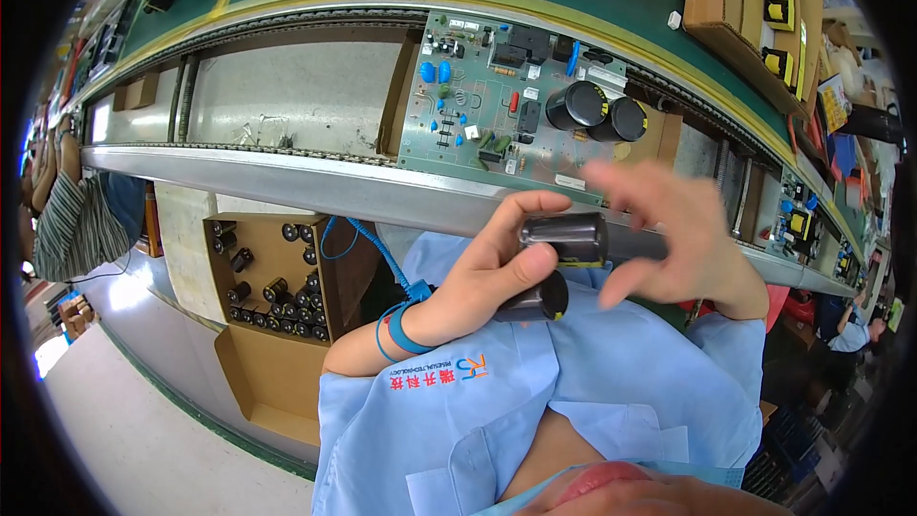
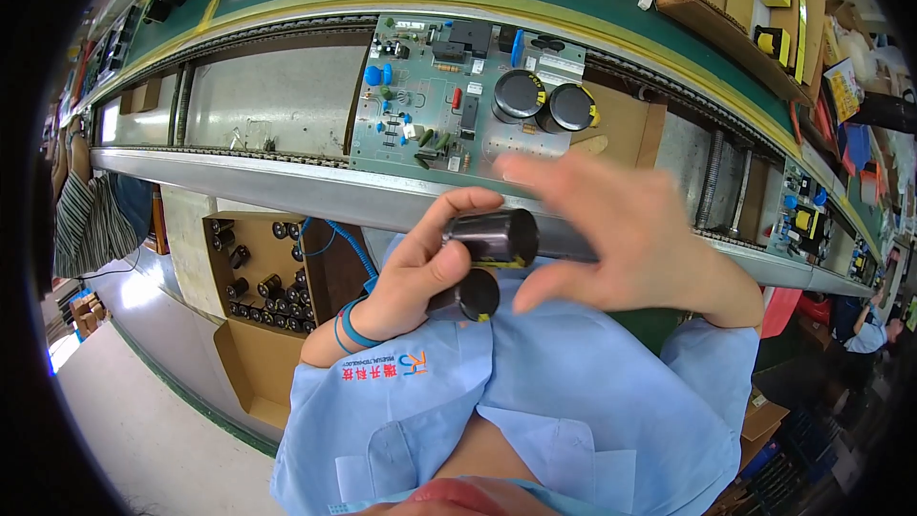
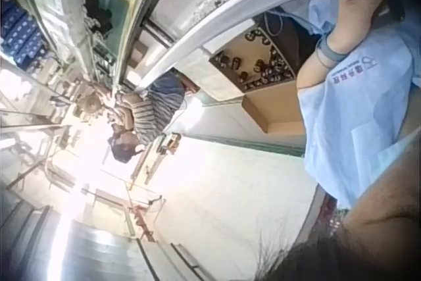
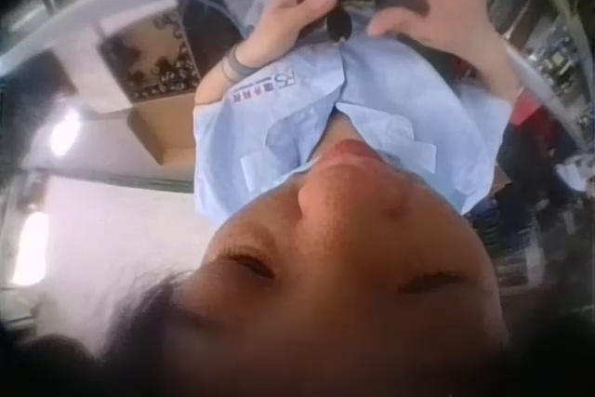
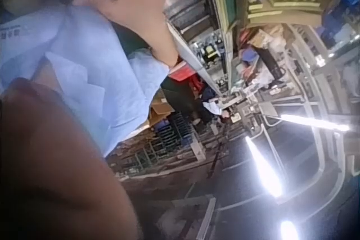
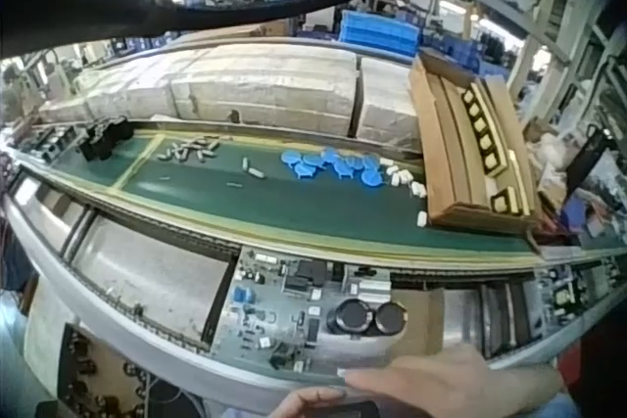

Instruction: Manually assemble components onto printed circuit boards on a production line.

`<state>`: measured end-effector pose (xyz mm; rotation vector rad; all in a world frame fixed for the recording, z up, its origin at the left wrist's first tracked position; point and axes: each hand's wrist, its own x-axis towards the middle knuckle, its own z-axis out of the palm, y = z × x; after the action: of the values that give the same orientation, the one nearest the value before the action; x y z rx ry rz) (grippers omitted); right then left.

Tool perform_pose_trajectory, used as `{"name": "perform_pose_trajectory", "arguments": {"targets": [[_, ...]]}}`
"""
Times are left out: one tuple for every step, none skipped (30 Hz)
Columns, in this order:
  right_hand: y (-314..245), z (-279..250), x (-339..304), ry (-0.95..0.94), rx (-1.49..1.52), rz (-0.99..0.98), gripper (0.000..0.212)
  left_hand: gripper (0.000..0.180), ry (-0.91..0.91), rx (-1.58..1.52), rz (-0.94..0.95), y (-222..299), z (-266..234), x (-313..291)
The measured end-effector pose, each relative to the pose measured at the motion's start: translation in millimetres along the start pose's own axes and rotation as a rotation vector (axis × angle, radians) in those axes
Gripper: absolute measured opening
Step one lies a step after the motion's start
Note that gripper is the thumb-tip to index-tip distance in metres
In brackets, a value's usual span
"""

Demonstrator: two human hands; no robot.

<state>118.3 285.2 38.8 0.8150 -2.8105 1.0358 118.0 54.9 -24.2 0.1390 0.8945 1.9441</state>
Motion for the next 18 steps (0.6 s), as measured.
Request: {"name": "perform_pose_trajectory", "arguments": {"targets": [[-3.9,3.5,-1.5,-0.186,0.080,0.036,0.058,0.071,-0.002,-0.001,-0.003,-3.3,1.9,3.0],[-4.4,5.4,-2.8,-0.189,0.078,0.035,0.058,0.066,-0.020,0.044,0.078,-10.6,4.1,6.0],[-4.4,7.3,-3.9,-0.157,0.111,0.034,0.051,0.062,-0.037,0.088,0.159,-16.0,4.4,6.7],[-4.6,8.1,-3.9,-0.126,0.145,0.033,0.044,0.061,-0.063,0.057,0.059,-15.9,-0.4,1.5],[-0.4,6.8,-2.2,-0.129,0.146,0.029,0.044,0.061,-0.059,0.055,0.062,-12.8,-4.3,-2.3],[7.4,4.0,1.7,-0.035,0.035,-0.010,0.040,0.057,-0.107,0.094,0.036,-8.5,-8.0,-5.3],[12.6,2.7,5.2,0.060,-0.074,-0.049,0.037,0.054,-0.154,0.132,0.011,-6.7,-10.0,-6.8],[12.6,4.3,10.1,0.094,-0.206,-0.098,0.037,0.052,-0.151,0.293,0.164,-7.6,-11.0,-4.6],[14.1,6.8,13.4,0.093,-0.206,-0.100,0.037,0.052,-0.150,0.293,0.166,-6.3,-10.0,-6.3],[16.8,11.0,15.4,0.095,-0.304,-0.159,0.035,0.060,-0.120,0.334,0.180,-4.5,-7.3,-9.7],[18.4,16.2,15.9,0.095,-0.401,-0.218,0.034,0.069,-0.089,0.373,0.193,-3.0,-5.9,-12.4],[18.7,22.1,14.6,0.112,-0.402,-0.173,0.031,0.069,-0.087,0.371,0.194,-1.1,-6.5,-13.6],[18.8,21.6,16.0,0.109,-0.401,-0.174,0.031,0.071,-0.085,0.419,0.186,0.9,-7.8,-14.8],[18.5,20.2,18.1,0.094,-0.454,-0.205,0.030,0.073,-0.079,0.467,0.178,1.9,-8.7,-16.2],[18.2,19.5,19.4,0.079,-0.507,-0.236,0.029,0.073,-0.075,0.465,0.180,1.2,-10.2,-16.8],[17.7,20.2,19.5,0.076,-0.506,-0.239,0.029,0.073,-0.070,0.481,0.195,-0.2,-12.2,-17.0],[17.4,20.9,19.3,0.077,-0.505,-0.230,0.029,0.074,-0.068,0.498,0.208,-0.6,-13.6,-16.9],[17.1,21.3,19.1,0.079,-0.504,-0.221,0.029,0.074,-0.068,0.497,0.208,-0.4,-13.9,-16.9]]}}
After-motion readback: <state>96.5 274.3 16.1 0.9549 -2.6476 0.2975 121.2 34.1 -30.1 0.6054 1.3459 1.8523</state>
